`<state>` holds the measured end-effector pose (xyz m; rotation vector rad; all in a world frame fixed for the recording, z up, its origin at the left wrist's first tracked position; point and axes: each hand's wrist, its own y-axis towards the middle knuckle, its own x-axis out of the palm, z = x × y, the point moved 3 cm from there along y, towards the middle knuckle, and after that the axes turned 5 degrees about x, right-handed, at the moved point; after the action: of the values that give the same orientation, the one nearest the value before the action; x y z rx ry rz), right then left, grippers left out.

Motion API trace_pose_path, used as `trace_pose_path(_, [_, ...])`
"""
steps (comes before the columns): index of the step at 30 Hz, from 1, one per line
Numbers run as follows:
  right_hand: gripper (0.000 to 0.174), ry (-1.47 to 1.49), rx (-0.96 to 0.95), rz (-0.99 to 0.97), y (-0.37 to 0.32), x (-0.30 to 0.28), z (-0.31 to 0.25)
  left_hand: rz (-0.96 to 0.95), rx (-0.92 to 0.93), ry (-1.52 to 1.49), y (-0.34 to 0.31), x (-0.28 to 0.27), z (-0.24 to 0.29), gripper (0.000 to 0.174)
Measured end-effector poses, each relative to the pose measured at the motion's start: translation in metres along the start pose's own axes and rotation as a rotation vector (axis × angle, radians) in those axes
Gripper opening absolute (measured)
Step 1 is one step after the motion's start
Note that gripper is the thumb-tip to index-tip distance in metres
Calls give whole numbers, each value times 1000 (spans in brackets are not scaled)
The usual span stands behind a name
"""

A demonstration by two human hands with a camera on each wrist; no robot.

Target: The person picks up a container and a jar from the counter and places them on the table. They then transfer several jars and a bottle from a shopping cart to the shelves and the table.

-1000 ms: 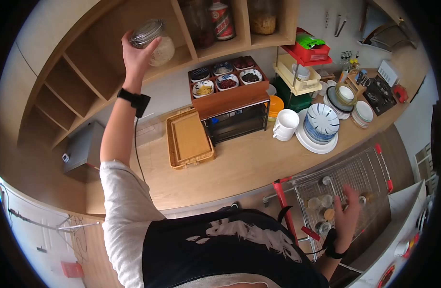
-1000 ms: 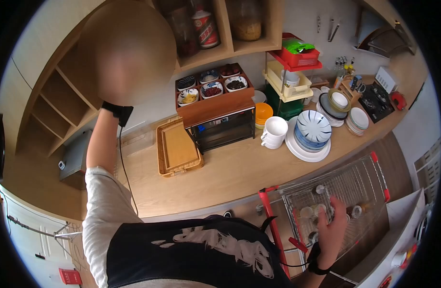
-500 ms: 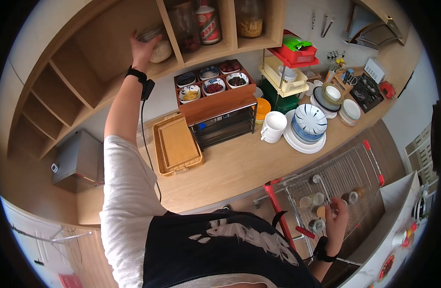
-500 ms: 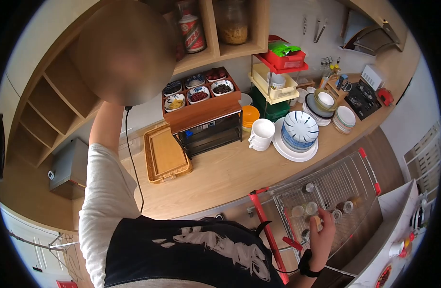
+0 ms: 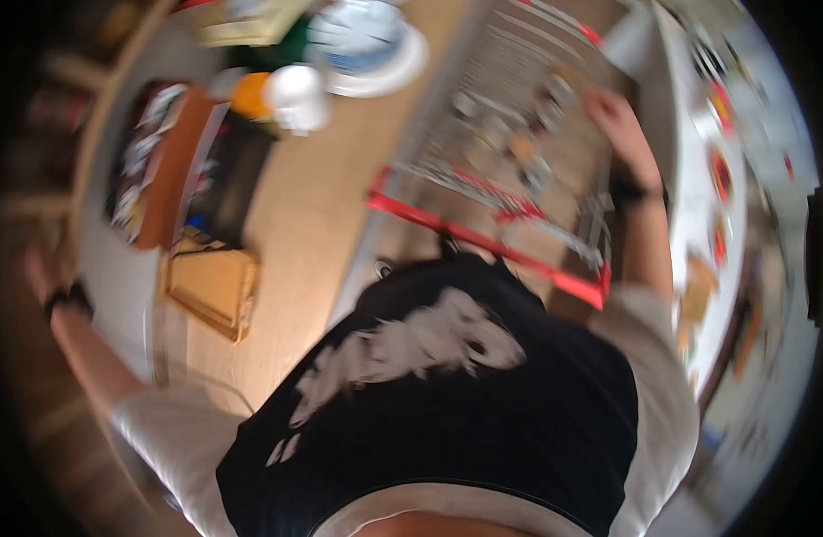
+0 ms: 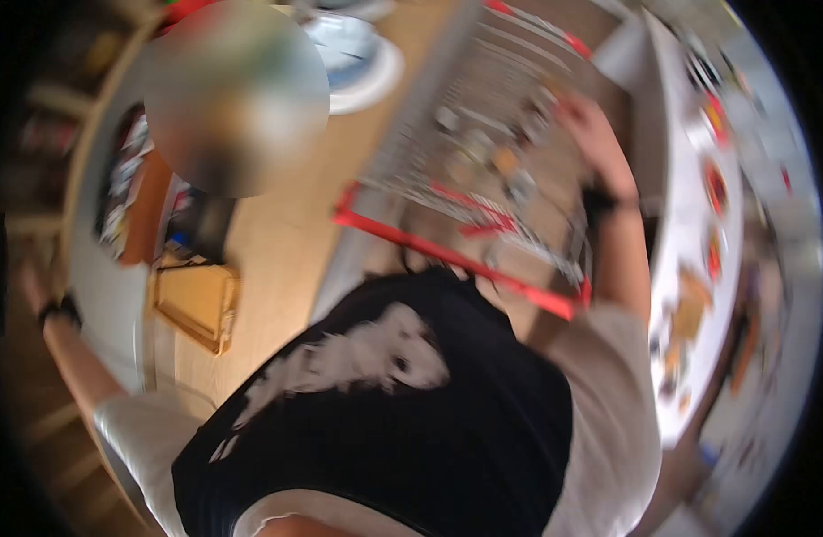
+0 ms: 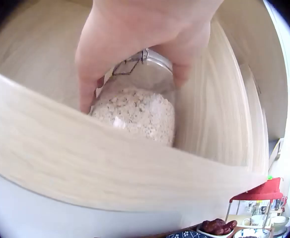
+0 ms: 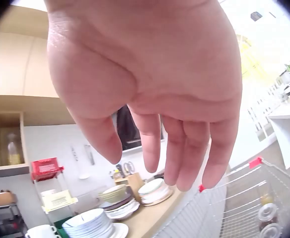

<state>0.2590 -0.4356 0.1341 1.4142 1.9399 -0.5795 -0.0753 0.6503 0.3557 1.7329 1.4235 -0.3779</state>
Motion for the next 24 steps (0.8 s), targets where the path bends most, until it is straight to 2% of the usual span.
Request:
trace_pose_path(1, [35, 58, -21, -59, 15, -10, 22, 90, -230, -402, 4, -29, 19, 43])
trace_pose_path(3, [35, -34, 250, -170, 44, -30, 73, 124, -798, -1141, 10, -75, 53, 45])
trace_pose_path(4, [40, 60, 300, -94, 47, -30, 87, 223, -757, -853, 13, -86, 50, 42])
trace_pose_path(5, [45, 153, 324, -8, 53, -32, 96, 318, -697, -810, 7, -76, 28, 43])
trace_pose_path(6, [45, 150, 337, -9, 60, -33, 116, 587, -599, -766, 8, -98, 35, 37])
trace_pose_path(7, [48, 127, 402, -11, 67, -27, 142, 583, -595, -770, -1, -104, 40, 37])
trace_pose_path(8, [51, 105, 463, -16, 68, -18, 158, 624, -474, -504, -16, -116, 54, 20])
trace_pose_path(9, [51, 114, 466, -13, 59, -8, 175, 665, -345, -237, -31, -129, 73, 16])
trace_pose_path(10, [46, 31, 547, -91, 55, 7, 184, 903, -418, -443, -22, -170, 152, 26])
trace_pose_path(11, [41, -54, 625, -171, 55, 24, 195, 942, -416, -507, -21, -190, 216, 29])
trace_pose_path(12, [42, -135, 630, -209, 63, 49, 224, 979, -407, -574, -24, -203, 267, 47])
trace_pose_path(13, [44, -221, 634, -246, 74, 69, 250, 872, -434, -613, -28, -207, 306, 46])
trace_pose_path(14, [43, -281, 576, -191, 71, 83, 247, 776, -454, -701, -27, -212, 350, 43])
trace_pose_path(15, [43, -343, 521, -148, 64, 99, 244, 780, -385, -793, -16, -231, 413, 40])
trace_pose_path(16, [43, -350, 522, -171, 64, 116, 258, 710, -238, -665, -12, -238, 455, 40])
trace_pose_path(17, [48, -402, 512, -167, 65, 139, 276, 547, -143, -432, -12, -245, 488, 37])
trace_pose_path(19, [53, -447, 490, -186, 65, 179, 310, 357, -110, -465, -22, -235, 526, 37])
trace_pose_path(21, [54, -414, 625, -216, 54, 215, 337, 230, -142, -675, -26, -235, 559, 33])
trace_pose_path(22, [54, -402, 621, -244, 50, 231, 347, 87, -42, -542, -28, -238, 567, 35])
trace_pose_path(24, [71, -423, 883, -394, 47, 257, 373, 4, -79, -587, -32, -238, 578, 36])
